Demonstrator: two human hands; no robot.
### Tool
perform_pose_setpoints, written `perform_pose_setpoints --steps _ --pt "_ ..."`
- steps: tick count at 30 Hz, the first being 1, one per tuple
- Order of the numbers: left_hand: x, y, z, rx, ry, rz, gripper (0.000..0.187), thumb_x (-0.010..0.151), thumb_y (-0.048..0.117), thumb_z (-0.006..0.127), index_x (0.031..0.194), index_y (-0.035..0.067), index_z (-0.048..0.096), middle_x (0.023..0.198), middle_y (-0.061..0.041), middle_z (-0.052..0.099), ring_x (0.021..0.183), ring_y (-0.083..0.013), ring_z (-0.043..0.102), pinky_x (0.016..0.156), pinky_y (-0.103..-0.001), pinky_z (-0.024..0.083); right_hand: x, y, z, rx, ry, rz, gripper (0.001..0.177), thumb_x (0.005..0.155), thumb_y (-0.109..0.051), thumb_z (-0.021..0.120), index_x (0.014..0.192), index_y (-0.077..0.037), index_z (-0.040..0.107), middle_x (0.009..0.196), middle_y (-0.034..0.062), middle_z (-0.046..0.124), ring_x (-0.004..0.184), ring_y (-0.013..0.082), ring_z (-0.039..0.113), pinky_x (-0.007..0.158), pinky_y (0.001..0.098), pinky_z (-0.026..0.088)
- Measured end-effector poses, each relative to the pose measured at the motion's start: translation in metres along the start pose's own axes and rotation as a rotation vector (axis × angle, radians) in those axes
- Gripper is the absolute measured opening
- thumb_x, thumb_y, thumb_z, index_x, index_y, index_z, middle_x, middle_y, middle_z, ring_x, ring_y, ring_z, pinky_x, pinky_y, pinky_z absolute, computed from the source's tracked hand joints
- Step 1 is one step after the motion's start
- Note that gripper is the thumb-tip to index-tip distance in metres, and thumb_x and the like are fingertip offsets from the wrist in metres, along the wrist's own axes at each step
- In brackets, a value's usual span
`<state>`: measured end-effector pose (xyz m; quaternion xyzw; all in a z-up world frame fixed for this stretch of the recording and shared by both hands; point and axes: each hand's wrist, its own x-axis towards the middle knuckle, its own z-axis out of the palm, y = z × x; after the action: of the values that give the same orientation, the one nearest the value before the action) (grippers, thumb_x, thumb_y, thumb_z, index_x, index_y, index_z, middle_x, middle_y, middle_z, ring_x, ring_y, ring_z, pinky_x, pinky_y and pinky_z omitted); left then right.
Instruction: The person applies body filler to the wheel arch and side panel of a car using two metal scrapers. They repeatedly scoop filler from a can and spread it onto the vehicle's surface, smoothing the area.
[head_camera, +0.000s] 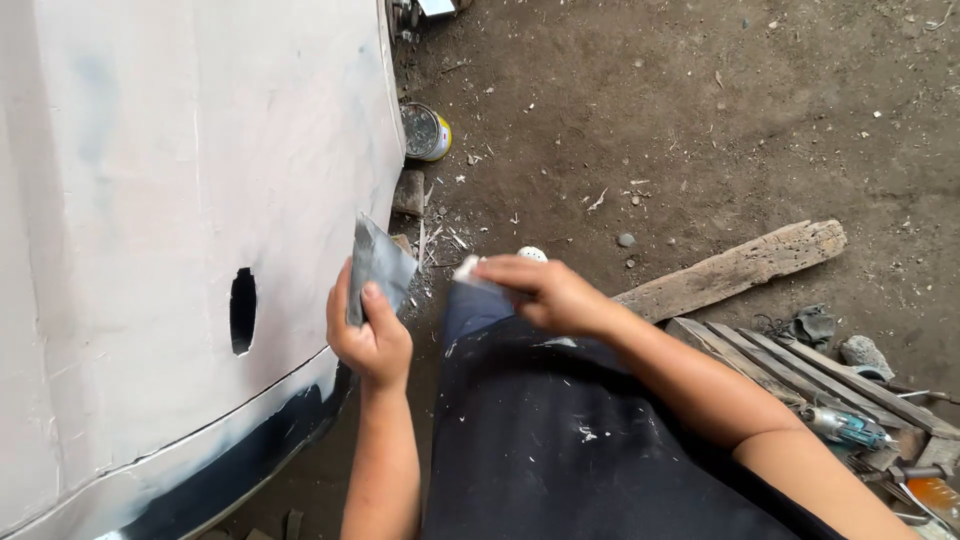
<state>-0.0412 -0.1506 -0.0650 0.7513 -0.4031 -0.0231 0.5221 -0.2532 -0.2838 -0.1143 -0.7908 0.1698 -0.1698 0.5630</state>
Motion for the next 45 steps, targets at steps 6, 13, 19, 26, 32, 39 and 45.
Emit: perform_pose_setpoints --steps 6,13,19,26,32,39,45 --pt "0.006 -0.052 0.012 0.162 -0.122 -0.046 0.028 0.103 0.009 0.059 0.126 -0.005 0.067 0.114 -0.020 0.073 0.103 -0.0315 0.074 0.090 -0.038 0.057 0.030 0.047 -0.049 0.713 0.153 0.349 0.061 0.098 -0.004 0.064 0.155 -0.013 0.046 0.130 0.0125 0.067 0.108 0.0233 0.068 0.092 0.0412 0.059" --pt "0.059 -0.077 0.057 0.176 -0.235 -0.164 0.026 0.100 0.009 0.060 0.122 -0.002 0.069 0.109 -0.019 0.074 0.100 -0.0322 0.074 0.088 -0.039 0.057 0.142 0.083 -0.085 1.253 0.311 0.452 0.052 0.095 -0.008 0.065 0.144 -0.001 0.050 0.123 0.0119 0.068 0.106 0.0241 0.071 0.085 0.0483 0.063" --pt "0.127 -0.093 0.103 0.177 -0.332 -0.159 0.027 0.098 0.008 0.062 0.123 -0.002 0.068 0.113 -0.019 0.073 0.102 -0.0345 0.072 0.089 -0.040 0.057 0.223 0.165 -0.105 1.228 0.381 0.436 0.045 0.097 -0.001 0.066 0.141 0.005 0.056 0.121 0.0134 0.069 0.107 0.0230 0.069 0.098 0.0423 0.059" --pt "0.169 -0.094 0.127 0.196 -0.378 -0.194 0.026 0.097 0.007 0.062 0.121 -0.001 0.069 0.111 -0.018 0.073 0.102 -0.0339 0.073 0.088 -0.039 0.057 0.266 0.178 -0.134 1.273 0.523 0.555 0.038 0.094 -0.002 0.064 0.132 0.002 0.059 0.115 0.0113 0.071 0.102 0.0235 0.072 0.094 0.0441 0.061" --pt "0.195 -0.084 0.146 0.235 -0.372 -0.174 0.024 0.095 0.005 0.063 0.118 -0.001 0.069 0.110 -0.019 0.073 0.100 -0.0357 0.072 0.087 -0.040 0.057 0.284 0.209 -0.136 1.345 0.492 0.591 0.037 0.095 -0.005 0.064 0.132 0.000 0.060 0.116 0.0116 0.071 0.102 0.0245 0.072 0.093 0.0442 0.060" --pt "0.229 -0.062 0.180 0.279 -0.306 -0.272 0.024 0.095 0.005 0.062 0.117 -0.001 0.070 0.107 -0.018 0.074 0.096 -0.0339 0.074 0.084 -0.039 0.057 0.332 0.209 -0.179 1.352 0.354 0.665 0.037 0.095 -0.011 0.065 0.130 -0.003 0.059 0.116 0.0099 0.071 0.104 0.0247 0.071 0.090 0.0463 0.060" --pt "0.267 -0.046 0.224 0.311 -0.282 -0.298 0.025 0.094 0.006 0.063 0.117 -0.001 0.069 0.106 -0.018 0.074 0.096 -0.0332 0.074 0.084 -0.039 0.057 0.383 0.220 -0.238 1.388 0.300 0.647 0.035 0.096 -0.012 0.065 0.129 -0.003 0.059 0.116 0.0105 0.071 0.106 0.0254 0.071 0.093 0.0468 0.059"
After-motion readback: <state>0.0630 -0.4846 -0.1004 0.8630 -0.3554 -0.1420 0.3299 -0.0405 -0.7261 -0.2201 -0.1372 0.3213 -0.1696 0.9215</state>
